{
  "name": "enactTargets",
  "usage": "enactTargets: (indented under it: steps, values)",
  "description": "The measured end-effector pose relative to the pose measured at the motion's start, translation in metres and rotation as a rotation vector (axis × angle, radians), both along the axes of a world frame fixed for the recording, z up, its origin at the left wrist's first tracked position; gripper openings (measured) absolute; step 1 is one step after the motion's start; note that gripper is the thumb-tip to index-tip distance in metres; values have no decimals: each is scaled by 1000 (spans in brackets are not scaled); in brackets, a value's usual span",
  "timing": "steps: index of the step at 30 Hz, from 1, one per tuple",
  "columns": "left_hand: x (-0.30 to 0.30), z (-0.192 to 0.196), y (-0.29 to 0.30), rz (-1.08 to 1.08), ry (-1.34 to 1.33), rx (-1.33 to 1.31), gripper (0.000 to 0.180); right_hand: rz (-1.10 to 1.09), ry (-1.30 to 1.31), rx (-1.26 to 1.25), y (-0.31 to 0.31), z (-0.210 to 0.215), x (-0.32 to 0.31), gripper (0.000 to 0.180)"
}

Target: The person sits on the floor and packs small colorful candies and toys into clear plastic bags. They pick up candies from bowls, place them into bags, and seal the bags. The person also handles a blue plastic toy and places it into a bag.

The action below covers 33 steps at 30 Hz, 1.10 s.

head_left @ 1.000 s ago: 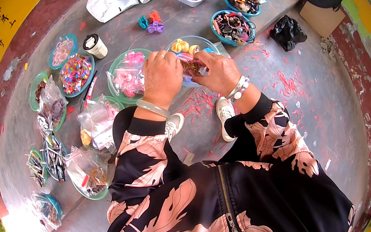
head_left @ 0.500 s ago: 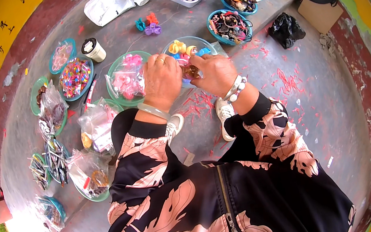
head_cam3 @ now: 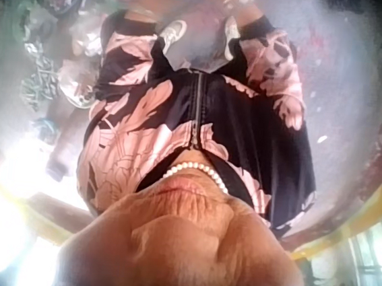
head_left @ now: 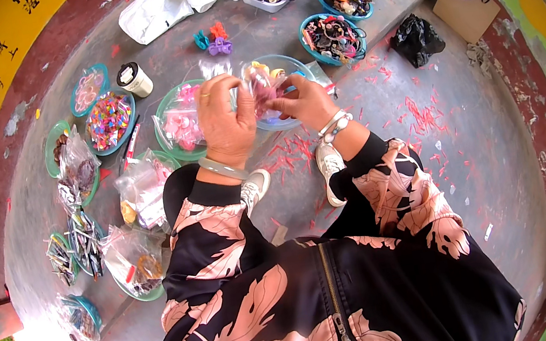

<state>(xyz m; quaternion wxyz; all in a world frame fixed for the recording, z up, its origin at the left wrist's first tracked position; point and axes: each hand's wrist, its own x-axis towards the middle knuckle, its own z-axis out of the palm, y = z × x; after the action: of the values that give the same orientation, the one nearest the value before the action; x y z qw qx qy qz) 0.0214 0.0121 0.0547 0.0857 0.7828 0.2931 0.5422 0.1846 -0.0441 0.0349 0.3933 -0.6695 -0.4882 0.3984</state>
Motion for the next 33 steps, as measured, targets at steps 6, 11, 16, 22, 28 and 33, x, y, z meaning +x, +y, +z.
enactTargets:
  steps: [6, 11, 16, 22, 28, 33]
  values:
    - [-7, -9, 2, -17, -348, -607, 21, -239, 942, -56, 8, 0, 0, 30]
    - [1, -10, 4, -266, -596, -1191, 30, -296, 1159, -9, 16, -16, 2, 20]
    - [3, -10, 3, -449, -661, -1270, 29, -257, 1162, 31, 15, -10, -5, 18]
    - [1, -15, 10, -536, -768, -1274, 36, -158, 1217, 56, 12, -5, -8, 19]
    - [2, -23, 8, -517, -546, -1233, 42, -219, 1233, 83, 8, -4, -11, 19]
    - [4, -25, 6, -514, -508, -1221, 52, -323, 1254, 95, 8, -11, -17, 22]
